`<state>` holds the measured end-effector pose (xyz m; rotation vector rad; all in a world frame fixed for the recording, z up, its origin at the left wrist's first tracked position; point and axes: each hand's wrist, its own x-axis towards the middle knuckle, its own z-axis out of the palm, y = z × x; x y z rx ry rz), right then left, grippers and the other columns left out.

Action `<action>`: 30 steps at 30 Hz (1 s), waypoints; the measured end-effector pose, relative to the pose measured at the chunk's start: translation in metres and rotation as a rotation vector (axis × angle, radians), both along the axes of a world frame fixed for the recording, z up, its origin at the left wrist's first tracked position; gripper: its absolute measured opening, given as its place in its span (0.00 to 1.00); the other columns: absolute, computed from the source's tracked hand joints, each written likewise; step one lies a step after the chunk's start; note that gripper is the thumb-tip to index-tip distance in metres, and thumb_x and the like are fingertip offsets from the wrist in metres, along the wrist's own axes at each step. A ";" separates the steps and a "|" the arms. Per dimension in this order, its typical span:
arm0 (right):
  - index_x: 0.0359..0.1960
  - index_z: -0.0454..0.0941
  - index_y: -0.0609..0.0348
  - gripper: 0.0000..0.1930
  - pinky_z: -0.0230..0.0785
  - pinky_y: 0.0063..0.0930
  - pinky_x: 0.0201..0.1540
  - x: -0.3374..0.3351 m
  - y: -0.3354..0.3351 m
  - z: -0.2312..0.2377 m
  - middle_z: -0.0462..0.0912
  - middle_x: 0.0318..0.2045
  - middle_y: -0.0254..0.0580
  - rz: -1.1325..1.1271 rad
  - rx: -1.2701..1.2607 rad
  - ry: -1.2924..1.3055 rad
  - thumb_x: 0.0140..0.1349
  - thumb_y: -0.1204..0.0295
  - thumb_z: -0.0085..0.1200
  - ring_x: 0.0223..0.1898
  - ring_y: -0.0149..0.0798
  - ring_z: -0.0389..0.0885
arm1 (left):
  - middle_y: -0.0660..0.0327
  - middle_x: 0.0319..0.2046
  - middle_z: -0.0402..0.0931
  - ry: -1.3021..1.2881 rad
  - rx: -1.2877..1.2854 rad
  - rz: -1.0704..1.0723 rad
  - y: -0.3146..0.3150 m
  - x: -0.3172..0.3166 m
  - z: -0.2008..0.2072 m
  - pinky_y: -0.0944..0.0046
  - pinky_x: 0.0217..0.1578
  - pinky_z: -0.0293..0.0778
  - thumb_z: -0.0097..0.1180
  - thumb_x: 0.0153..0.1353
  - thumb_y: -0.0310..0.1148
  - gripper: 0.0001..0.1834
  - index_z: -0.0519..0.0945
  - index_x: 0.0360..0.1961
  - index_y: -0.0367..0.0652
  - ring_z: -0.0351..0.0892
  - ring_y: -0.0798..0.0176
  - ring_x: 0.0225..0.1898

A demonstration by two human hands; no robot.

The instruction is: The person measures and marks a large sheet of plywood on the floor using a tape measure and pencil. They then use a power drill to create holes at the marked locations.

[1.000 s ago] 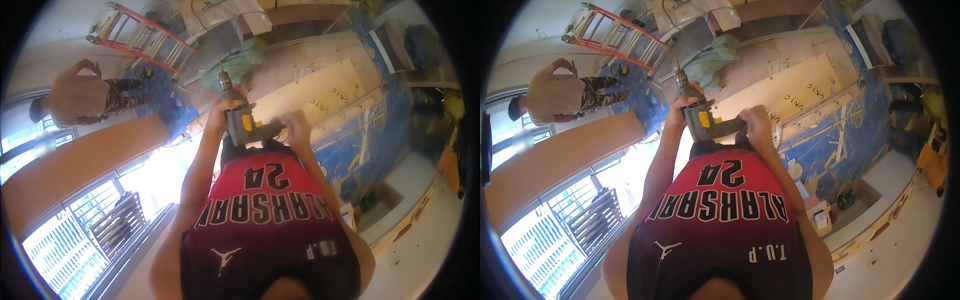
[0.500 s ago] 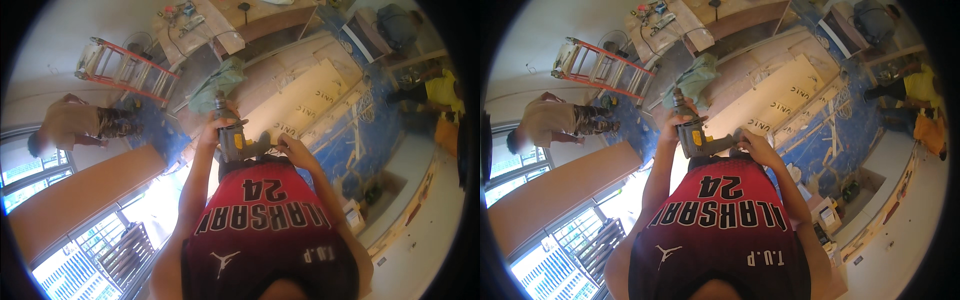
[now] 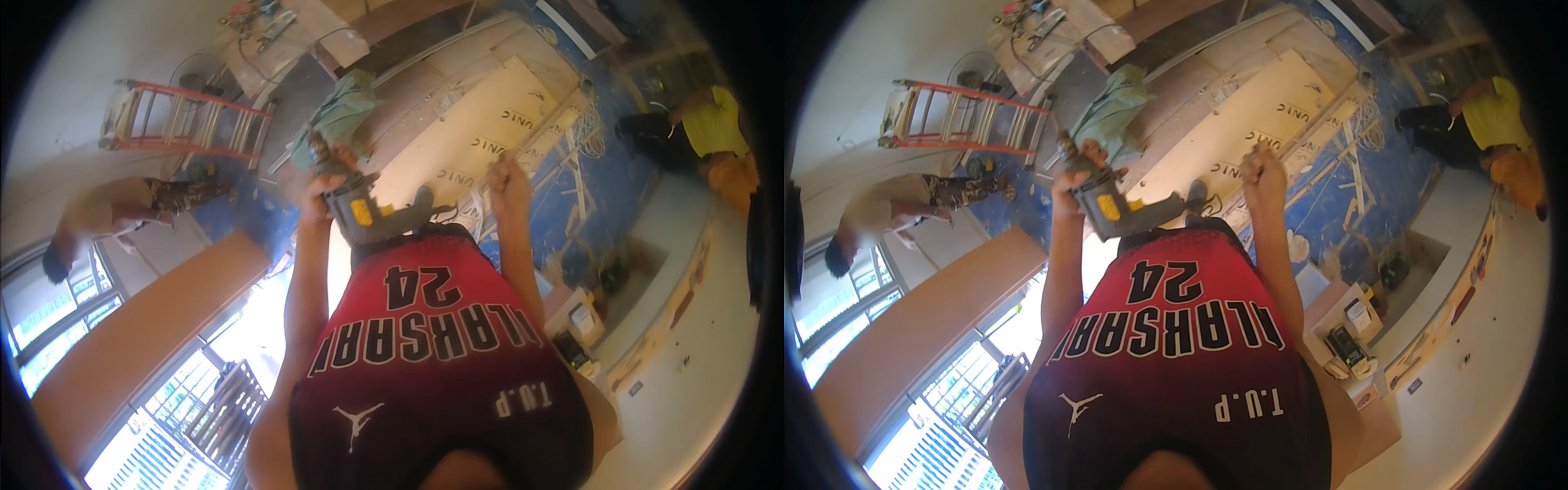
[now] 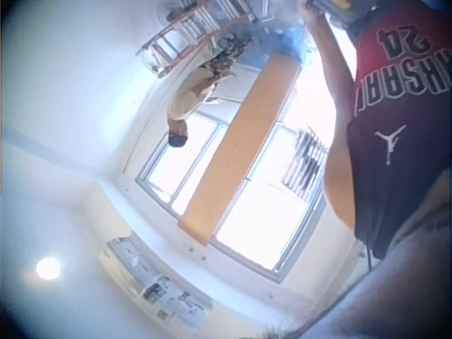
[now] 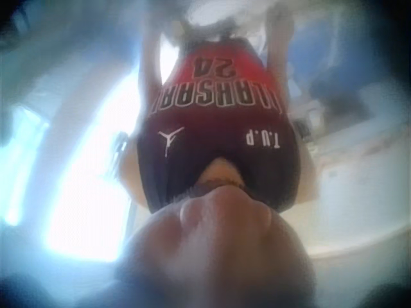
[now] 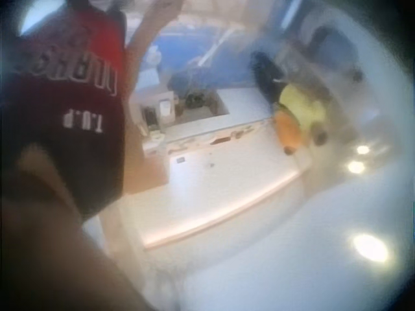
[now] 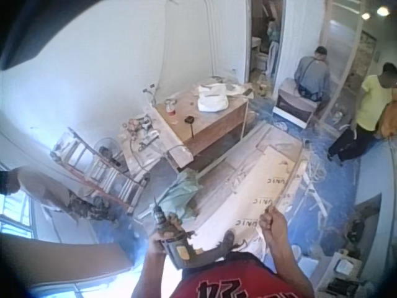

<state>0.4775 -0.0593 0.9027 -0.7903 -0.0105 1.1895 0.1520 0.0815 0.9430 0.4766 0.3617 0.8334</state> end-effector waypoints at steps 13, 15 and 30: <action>0.44 0.76 0.67 0.07 0.77 0.26 0.38 -0.095 0.068 0.136 0.86 0.34 0.47 0.413 0.122 -1.257 0.70 0.74 0.55 0.35 0.33 0.86 | 0.56 0.40 0.77 0.316 0.095 0.045 -0.009 0.022 0.020 0.55 0.49 0.80 0.69 0.55 0.33 0.26 0.72 0.52 0.36 0.81 0.57 0.41; 0.42 0.78 0.68 0.07 0.78 0.27 0.37 -0.111 0.081 0.146 0.86 0.31 0.46 0.376 0.133 -1.318 0.69 0.74 0.57 0.34 0.33 0.87 | 0.56 0.41 0.79 0.298 0.122 0.065 -0.011 0.031 0.025 0.58 0.47 0.79 0.73 0.55 0.38 0.29 0.73 0.52 0.35 0.81 0.59 0.42; 0.37 0.79 0.64 0.07 0.77 0.28 0.32 -0.127 0.089 0.138 0.86 0.26 0.45 0.131 -0.014 -1.316 0.65 0.73 0.62 0.28 0.38 0.88 | 0.60 0.47 0.67 0.644 0.404 0.211 -0.028 0.082 0.042 0.63 0.52 0.67 0.44 0.76 0.51 0.29 0.80 0.49 0.30 0.70 0.62 0.49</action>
